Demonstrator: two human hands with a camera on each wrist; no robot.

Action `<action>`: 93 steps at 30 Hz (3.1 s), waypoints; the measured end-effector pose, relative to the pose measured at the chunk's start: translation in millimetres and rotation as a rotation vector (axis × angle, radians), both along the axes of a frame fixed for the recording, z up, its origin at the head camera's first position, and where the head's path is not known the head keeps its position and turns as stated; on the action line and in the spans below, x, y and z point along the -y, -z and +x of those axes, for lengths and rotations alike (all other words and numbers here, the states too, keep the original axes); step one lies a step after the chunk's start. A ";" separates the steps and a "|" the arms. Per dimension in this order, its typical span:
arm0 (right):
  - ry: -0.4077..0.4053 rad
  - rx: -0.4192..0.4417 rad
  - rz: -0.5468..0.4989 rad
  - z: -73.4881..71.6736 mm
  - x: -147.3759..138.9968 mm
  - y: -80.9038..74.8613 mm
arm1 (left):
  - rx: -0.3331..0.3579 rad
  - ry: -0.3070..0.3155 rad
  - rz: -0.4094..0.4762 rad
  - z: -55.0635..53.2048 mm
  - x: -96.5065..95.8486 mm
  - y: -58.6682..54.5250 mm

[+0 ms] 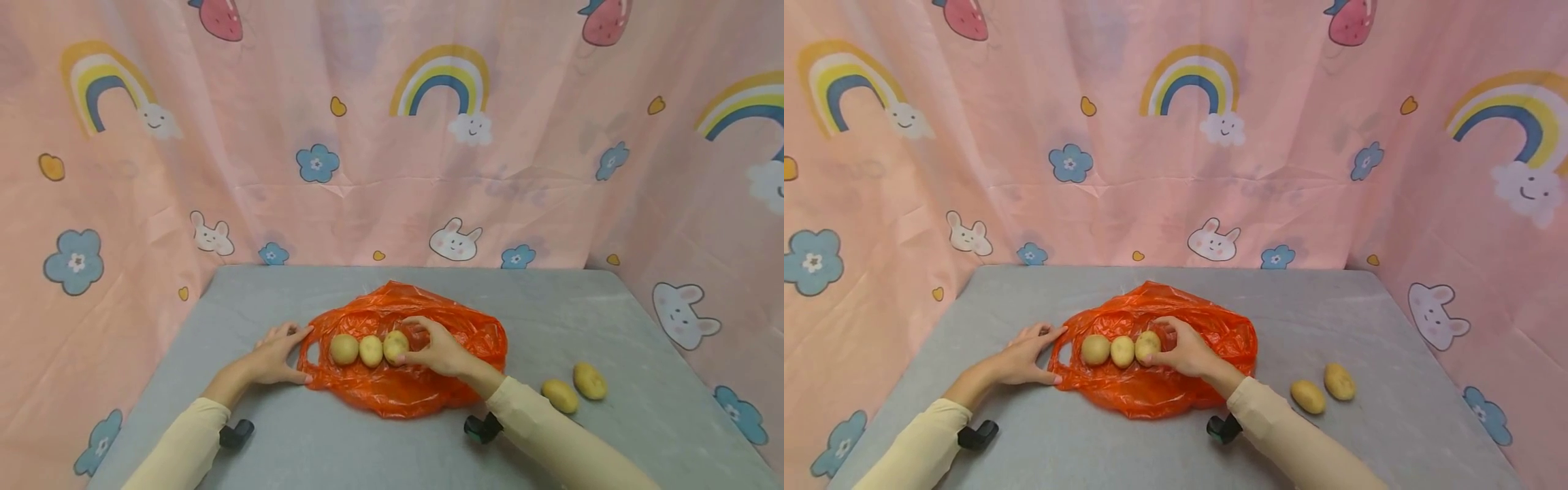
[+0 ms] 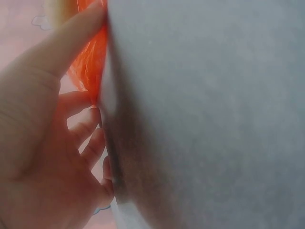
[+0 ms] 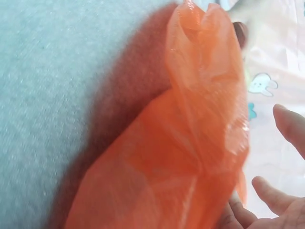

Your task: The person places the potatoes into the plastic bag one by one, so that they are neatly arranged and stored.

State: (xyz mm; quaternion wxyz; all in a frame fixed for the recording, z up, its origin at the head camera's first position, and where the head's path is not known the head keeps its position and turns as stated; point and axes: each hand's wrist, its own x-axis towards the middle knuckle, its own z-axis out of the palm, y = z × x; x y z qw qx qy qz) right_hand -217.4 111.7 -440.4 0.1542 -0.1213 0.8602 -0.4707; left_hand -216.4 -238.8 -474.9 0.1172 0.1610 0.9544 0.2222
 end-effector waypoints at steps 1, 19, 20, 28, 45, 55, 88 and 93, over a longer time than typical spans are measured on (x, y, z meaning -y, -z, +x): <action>-0.004 0.007 -0.005 0.1 -1.8 -1.4 | 0.000 0.000 0.000 -0.1 -0.3 -0.2; -0.032 -0.001 -0.061 12.0 -49.3 -24.5 | 0.007 -0.007 0.019 1.2 -0.2 1.1; -0.031 -0.006 -0.072 12.9 -52.8 -26.4 | 0.007 -0.009 0.017 1.0 -0.3 1.2; -0.027 -0.077 -0.117 17.3 -81.9 -34.0 | 0.011 -0.021 0.005 1.8 -1.8 0.6; 0.076 -0.094 -0.020 26.6 -141.9 -38.6 | 0.001 -0.018 0.007 2.1 -0.9 1.0; 0.090 -0.090 -0.001 34.4 -176.3 -36.0 | 0.001 -0.023 0.008 1.3 -0.6 3.3; 0.196 -0.075 0.299 42.0 -266.8 -12.4 | 0.002 -0.021 0.004 3.0 -3.0 2.4; 0.195 -0.083 0.328 42.0 -269.6 -7.4 | -0.001 -0.018 0.001 1.9 -1.4 4.5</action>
